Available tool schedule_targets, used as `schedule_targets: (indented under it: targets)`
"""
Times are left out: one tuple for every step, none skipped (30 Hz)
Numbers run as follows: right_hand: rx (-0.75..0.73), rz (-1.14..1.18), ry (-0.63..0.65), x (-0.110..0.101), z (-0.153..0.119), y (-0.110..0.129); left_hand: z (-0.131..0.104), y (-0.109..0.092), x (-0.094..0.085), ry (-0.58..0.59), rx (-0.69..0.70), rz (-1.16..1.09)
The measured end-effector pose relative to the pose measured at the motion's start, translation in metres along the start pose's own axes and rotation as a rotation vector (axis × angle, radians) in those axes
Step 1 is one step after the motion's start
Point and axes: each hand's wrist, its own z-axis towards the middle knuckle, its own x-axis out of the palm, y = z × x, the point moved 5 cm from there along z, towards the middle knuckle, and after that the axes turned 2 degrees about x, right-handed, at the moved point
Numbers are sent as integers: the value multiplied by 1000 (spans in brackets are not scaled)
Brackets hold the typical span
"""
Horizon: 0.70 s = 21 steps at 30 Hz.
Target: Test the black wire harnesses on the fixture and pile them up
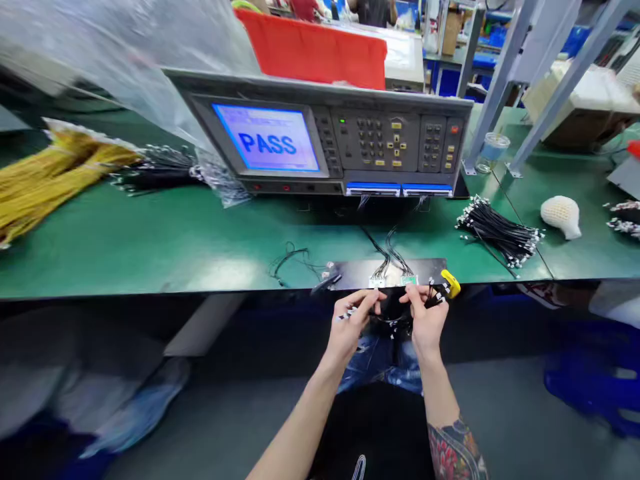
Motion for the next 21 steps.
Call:
schedule_targets:
  targets:
    - [-2,-6,7,0,0,0,0,0,1,-13,-4,1]
    - [-4,-13,14,-1,-1,0,-1,0,2,-26,-7,2]
    - [-5,-21,20,-1,-1,0,-1,0,3,-41,-10,3]
    - [-5,-29,26,-1,-1,0,-1,0,4,-56,-11,4]
    - [-6,-37,30,-1,-1,0,-2,0,4,-73,-12,7]
    - [-6,-48,35,-2,-1,-1,-2,1,5,-88,-11,10]
    - [-6,-60,41,-2,-1,-1,-2,1,5,-102,-8,9]
    - [-7,-70,46,-2,-1,-2,-3,1,5,-115,-4,5]
    - [-9,-79,51,-2,-1,-2,-3,2,6,-127,-2,0]
    - [-10,-82,56,-2,-1,-2,-3,2,6,-137,-1,-7]
    - [-10,-82,60,-2,-2,-3,-3,3,6,-145,-1,-14]
    - [-8,-77,63,-2,-2,-3,-2,4,6,-152,-1,-19]
    - [-2,-71,66,-3,-2,-3,-2,5,6,-156,-1,-22]
    - [4,-66,72,-3,-1,-3,-1,5,6,-158,0,-25]
    - [12,-63,81,-3,-1,-3,-1,6,6,-156,0,-25]
    - [19,-65,95,-4,-1,-3,0,6,6,-150,0,-24]
    - [25,-71,110,-4,-1,-3,1,6,5,-139,-1,-22]
    - [29,-80,129,-4,-1,-3,2,6,4,-123,-4,-18]
    - [36,-92,154,-4,0,-2,3,6,4,-102,-8,-14]
    - [48,-105,183,-4,0,-3,4,5,3,-82,-12,-11]
    - [67,-116,217,-3,0,-3,5,4,1,-58,-16,-9]
